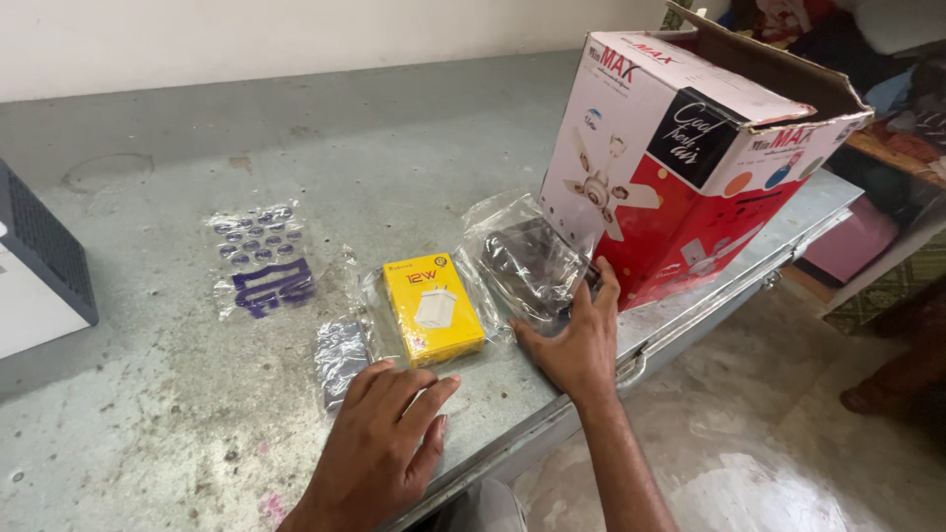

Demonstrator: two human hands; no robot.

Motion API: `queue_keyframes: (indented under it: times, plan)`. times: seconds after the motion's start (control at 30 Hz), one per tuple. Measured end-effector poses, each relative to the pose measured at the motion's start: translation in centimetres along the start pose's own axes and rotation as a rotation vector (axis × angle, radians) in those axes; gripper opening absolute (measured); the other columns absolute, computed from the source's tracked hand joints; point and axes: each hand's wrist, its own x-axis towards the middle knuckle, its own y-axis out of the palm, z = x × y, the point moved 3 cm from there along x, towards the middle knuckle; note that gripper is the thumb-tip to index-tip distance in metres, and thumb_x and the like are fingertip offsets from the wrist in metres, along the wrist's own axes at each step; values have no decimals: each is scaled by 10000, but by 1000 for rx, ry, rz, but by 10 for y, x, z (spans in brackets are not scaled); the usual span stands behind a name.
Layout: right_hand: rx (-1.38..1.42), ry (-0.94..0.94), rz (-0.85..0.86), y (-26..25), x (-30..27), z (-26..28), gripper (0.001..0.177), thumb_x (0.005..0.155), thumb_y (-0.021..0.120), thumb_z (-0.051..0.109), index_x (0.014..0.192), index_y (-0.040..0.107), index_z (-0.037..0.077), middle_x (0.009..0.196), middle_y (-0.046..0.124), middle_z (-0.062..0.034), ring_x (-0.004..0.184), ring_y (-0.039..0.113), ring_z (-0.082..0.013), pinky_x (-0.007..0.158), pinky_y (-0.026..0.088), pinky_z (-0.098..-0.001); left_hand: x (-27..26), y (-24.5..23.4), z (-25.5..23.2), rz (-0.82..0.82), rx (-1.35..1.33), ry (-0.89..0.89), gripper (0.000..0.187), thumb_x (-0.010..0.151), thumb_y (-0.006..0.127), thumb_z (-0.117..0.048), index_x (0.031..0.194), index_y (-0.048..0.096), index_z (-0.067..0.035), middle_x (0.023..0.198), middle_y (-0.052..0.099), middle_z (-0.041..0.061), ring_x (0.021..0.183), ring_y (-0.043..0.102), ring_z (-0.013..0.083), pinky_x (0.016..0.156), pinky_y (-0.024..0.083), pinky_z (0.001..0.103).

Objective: The person unboxes a small white and gray device, removes a black plastic tray, and inserts gray plastic blades into the tray. They handle several packaged accessories and place the tray back into the device housing.

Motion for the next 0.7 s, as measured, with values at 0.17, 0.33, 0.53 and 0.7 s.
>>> queue_keyframes:
  times: [0.17, 0.33, 0.53, 0.7]
  plan:
    - [4, 35, -41, 1, 1, 1, 811, 623, 925, 314, 1303, 599, 17, 1466, 392, -202, 1360, 442, -381, 1111, 410, -477, -1, 1, 1, 9, -16, -4, 415, 843, 696, -119, 1246, 647, -36, 1119, 648, 125, 1070, 620, 323, 1039, 421, 502]
    - [18, 74, -56, 0, -2, 1, 690, 641, 917, 287, 1214, 645, 15, 1369, 426, -196, 1300, 456, -374, 1026, 448, -498, -2, 1, 2, 11, -24, -12, 407, 847, 699, -121, 1242, 648, -39, 1122, 648, 123, 1070, 623, 320, 1039, 422, 506]
    - [116, -17, -239, -11, -13, 8, 651, 676, 908, 315, 1157, 623, -18, 1368, 452, -196, 1342, 483, -371, 1037, 493, -470, 0, -1, 2, -4, -44, -22, 412, 832, 712, -102, 1235, 651, -40, 1104, 650, 113, 1055, 624, 308, 1021, 433, 494]
    - [132, -86, -344, -40, -21, 42, 663, 682, 914, 311, 1173, 612, -15, 1370, 451, -200, 1332, 495, -362, 1033, 506, -460, 2, -18, 1, -87, -70, -22, 411, 827, 713, -89, 1233, 655, -55, 1101, 674, 109, 1047, 630, 302, 958, 458, 458]
